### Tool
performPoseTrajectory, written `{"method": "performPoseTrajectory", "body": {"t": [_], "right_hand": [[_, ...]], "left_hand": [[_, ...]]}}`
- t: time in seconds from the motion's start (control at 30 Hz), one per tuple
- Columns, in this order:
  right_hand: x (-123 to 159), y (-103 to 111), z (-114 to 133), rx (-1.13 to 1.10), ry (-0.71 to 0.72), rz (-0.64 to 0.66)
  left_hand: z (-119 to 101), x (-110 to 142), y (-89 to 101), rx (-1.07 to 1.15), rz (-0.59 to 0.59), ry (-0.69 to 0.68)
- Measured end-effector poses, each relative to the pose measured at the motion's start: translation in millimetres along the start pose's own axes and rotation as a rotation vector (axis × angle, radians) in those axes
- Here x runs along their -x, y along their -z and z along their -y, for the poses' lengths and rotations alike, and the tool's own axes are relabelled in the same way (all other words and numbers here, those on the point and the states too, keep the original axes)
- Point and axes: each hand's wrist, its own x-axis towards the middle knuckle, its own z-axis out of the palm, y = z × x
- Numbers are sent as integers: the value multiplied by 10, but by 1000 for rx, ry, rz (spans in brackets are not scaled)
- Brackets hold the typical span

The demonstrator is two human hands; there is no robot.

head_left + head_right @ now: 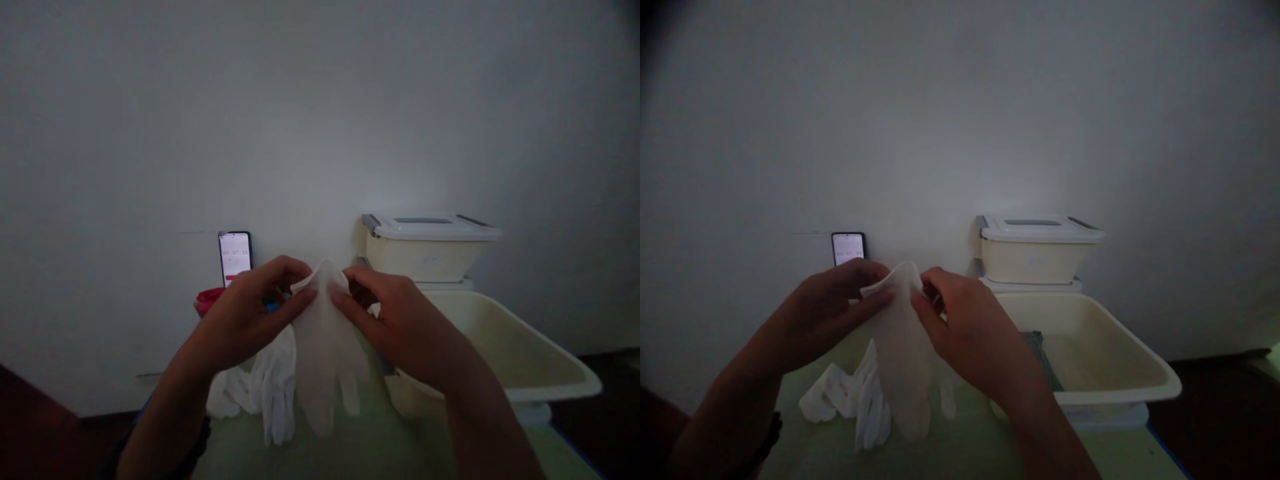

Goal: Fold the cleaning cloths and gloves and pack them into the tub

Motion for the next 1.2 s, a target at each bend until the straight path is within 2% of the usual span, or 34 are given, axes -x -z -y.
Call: {"method": "performPoseTrajectory", "body": {"t": [0.1, 0.17, 0.27, 0.47, 0.6, 0.8, 0.9, 1.03, 1.2], "right_hand": [[37, 27, -9, -17, -71, 115], [47, 50, -24, -49, -87, 125], [38, 83, -69, -79, -67, 44], [14, 113, -133, -7, 85, -197], [-10, 92, -159, 7, 115, -288], [-32, 90, -201, 4, 75, -196], [-41, 83, -204, 7, 63, -147], [-41, 91, -207, -25, 54, -97], [30, 205, -209, 2, 51, -34]], "left_hand": [[29, -3, -14, 6, 63, 3], [40, 3, -11, 27, 73, 6], [32, 24, 11, 106, 59, 7], [20, 41, 36, 234, -25, 22], [61, 18, 16, 174, -57, 18], [127, -12, -26, 5, -43, 36], [147, -15, -43, 11, -19, 0], [141, -22, -36, 33, -14, 31], [135, -22, -23, 40, -8, 7]]}}
